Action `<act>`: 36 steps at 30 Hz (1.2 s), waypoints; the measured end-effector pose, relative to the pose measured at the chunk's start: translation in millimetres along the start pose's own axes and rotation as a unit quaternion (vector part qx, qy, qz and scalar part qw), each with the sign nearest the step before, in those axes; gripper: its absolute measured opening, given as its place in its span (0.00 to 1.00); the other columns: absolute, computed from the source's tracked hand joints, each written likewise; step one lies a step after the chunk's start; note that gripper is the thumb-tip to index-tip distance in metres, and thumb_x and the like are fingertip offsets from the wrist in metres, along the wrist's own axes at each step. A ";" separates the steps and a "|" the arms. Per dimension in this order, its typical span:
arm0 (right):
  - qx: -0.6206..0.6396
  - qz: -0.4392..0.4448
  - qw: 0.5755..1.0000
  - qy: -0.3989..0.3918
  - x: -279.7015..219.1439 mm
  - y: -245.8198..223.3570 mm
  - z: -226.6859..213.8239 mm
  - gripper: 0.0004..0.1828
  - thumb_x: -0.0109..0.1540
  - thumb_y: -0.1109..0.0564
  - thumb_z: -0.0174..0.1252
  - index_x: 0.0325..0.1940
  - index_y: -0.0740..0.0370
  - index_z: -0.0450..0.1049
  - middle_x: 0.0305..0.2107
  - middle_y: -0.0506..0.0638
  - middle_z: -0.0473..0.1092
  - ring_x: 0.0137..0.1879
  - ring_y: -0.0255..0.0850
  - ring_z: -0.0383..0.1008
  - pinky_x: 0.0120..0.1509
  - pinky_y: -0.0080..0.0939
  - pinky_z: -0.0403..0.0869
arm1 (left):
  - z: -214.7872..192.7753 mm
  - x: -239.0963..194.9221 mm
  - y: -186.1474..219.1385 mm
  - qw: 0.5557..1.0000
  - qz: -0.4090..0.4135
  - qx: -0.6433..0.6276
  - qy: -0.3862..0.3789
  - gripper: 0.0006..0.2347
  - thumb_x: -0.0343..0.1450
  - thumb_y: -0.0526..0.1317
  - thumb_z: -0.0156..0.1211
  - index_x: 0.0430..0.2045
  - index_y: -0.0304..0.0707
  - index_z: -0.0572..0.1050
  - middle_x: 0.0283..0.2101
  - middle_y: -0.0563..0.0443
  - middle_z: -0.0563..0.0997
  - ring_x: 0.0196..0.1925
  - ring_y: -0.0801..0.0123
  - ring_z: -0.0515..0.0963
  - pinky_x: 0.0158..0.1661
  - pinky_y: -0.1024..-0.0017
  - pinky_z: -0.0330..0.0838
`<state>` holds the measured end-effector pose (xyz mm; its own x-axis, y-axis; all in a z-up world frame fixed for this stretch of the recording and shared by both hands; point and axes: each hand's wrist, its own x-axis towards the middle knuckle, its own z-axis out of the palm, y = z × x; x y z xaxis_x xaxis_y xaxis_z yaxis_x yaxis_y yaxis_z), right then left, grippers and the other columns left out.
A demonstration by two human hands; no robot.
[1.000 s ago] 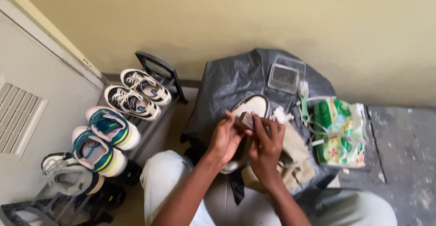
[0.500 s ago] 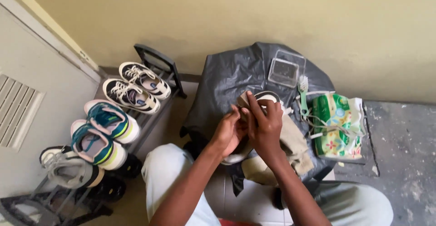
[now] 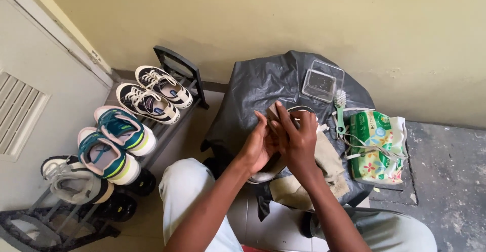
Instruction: The person cleans a white and black sneaker using a brush and a cloth. They scrub the upper, sides, and sole of the shoe, then wipe it with the cloth. Other shoes are visible on a rack nearby.
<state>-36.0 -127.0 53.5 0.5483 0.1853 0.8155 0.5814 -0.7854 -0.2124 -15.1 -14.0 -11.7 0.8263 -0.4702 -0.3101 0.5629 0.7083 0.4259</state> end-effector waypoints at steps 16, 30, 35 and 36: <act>0.028 0.008 1.000 0.008 0.0 1.5 4.0 0.24 0.63 0.59 0.66 0.64 0.60 0.77 0.37 0.57 0.65 0.39 0.53 0.64 0.47 0.51 0.67 | -13.0 9.8 -3.6 0.998 0.001 0.010 -0.065 0.42 0.67 0.78 0.36 0.50 0.35 0.74 0.40 0.43 0.81 0.45 0.53 0.82 0.51 0.57 0.77; 0.023 0.017 0.999 -0.018 -21.7 4.7 -11.5 0.24 0.64 0.60 0.64 0.65 0.62 0.76 0.36 0.58 0.62 0.38 0.53 0.61 0.47 0.50 0.66 | 15.7 -16.2 8.8 0.997 0.034 0.002 -0.070 0.42 0.69 0.77 0.37 0.43 0.29 0.76 0.37 0.40 0.81 0.41 0.58 0.82 0.47 0.62 0.78; 0.045 -0.032 0.998 -0.002 19.1 -3.4 11.7 0.23 0.64 0.59 0.66 0.63 0.63 0.76 0.37 0.58 0.64 0.38 0.54 0.63 0.47 0.52 0.66 | 15.3 -17.6 19.1 0.997 0.029 -0.029 -0.059 0.35 0.68 0.76 0.41 0.40 0.41 0.75 0.33 0.55 0.79 0.36 0.65 0.81 0.40 0.64 0.78; 0.046 -0.035 0.998 -0.004 7.4 -1.7 5.9 0.23 0.64 0.59 0.66 0.63 0.63 0.76 0.37 0.58 0.64 0.38 0.54 0.63 0.47 0.52 0.66 | 11.2 -14.2 16.4 0.997 0.033 -0.032 -0.058 0.35 0.68 0.76 0.41 0.40 0.41 0.75 0.33 0.55 0.79 0.36 0.65 0.81 0.40 0.64 0.78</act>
<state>-29.3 -120.8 56.7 0.5093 0.2435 0.8254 0.6716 -0.7122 -0.2043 -17.4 -1.6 9.1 0.8600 -0.4772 -0.1809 0.5084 0.7697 0.3861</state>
